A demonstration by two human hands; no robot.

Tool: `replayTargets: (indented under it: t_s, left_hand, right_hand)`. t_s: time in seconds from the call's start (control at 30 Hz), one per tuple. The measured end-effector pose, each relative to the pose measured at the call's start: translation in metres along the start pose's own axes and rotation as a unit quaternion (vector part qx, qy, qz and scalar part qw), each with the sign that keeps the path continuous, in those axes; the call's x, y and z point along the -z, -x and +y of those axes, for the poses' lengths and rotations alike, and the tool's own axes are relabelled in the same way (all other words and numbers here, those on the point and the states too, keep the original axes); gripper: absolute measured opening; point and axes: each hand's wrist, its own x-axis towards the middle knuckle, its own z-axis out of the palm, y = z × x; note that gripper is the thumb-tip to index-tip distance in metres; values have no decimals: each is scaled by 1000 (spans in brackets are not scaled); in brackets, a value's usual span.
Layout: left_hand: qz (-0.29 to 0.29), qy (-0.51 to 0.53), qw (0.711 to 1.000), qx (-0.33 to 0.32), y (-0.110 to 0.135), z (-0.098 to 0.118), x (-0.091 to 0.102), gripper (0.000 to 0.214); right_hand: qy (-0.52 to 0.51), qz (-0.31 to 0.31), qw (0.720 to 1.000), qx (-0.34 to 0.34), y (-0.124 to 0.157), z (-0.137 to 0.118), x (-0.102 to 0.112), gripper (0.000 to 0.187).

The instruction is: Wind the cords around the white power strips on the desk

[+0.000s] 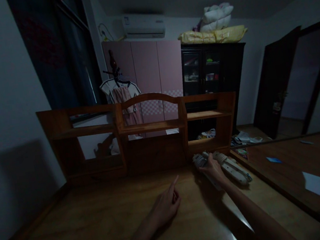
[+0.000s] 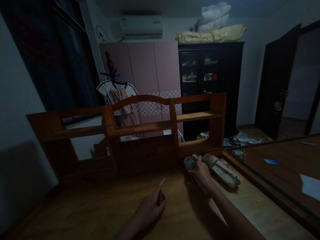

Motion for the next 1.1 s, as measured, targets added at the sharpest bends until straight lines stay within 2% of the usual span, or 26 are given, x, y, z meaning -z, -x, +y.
replayTargets:
  t_s: [0.17,0.3,0.4,0.53,0.8,1.1]
  left_hand:
    - [-6,-12,1000,-14,0,-1,1,62]
    - [-5,-18,999,-49,-2,-3,1,37]
    - [-10,-35,998,-55,-3,-4,0,24]
    - [-8,-76,996,-54,-5,-7,-1,25]
    - [-10,-86,994,-59,-4,-9,-2,27]
    - [-9,-83,994,-65,-5,-10,-2,26]
  right_hand:
    - [64,-26,997,-15,-1,5,-8,74]
    - [99,-30,994,-32,6,6,-9,90]
    - [121,-10,992,-26,17,5,-6,95]
    - [149,20,988,17,31,4,-3,90]
    - [149,26,988,12,34,10,-4,84]
    - [206,-16,977,43,42,14,-7,68]
